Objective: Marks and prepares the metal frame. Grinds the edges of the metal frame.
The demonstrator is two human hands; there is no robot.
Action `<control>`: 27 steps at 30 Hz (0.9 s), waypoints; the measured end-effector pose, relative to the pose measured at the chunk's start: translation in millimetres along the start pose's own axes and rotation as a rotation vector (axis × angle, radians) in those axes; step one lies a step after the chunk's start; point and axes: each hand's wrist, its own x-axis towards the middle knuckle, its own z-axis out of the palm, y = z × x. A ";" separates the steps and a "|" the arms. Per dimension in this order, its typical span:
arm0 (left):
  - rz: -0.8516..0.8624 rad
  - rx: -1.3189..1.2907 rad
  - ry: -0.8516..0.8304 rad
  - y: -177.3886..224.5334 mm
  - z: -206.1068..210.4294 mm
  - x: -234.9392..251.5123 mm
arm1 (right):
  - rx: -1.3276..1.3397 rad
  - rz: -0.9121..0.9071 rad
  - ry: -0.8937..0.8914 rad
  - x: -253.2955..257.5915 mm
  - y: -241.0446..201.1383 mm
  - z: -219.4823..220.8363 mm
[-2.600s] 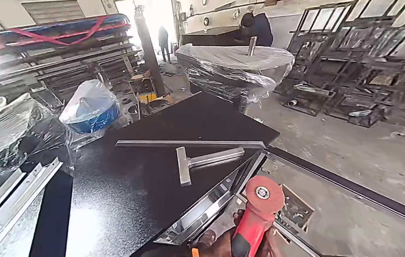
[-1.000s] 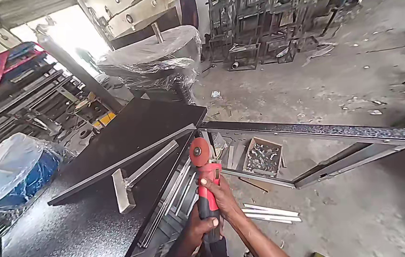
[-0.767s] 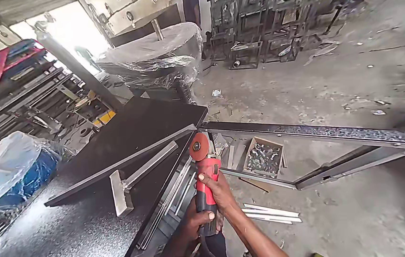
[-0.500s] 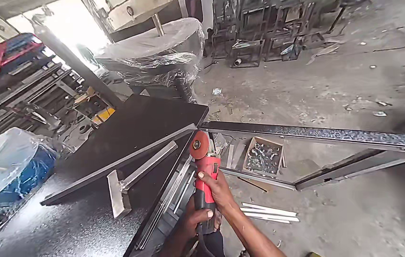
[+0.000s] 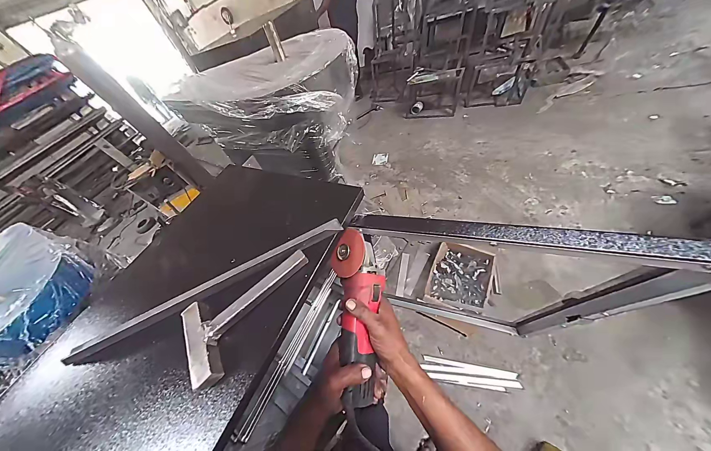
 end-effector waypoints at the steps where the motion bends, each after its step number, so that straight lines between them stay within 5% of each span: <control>1: 0.000 -0.003 -0.002 0.0 -0.7 0.3 | -0.003 0.002 0.001 0.5 -0.4 0.4; 27: 0.003 -0.017 -0.075 3.0 -6.9 6.6 | -0.009 0.001 0.016 3.0 -1.8 1.8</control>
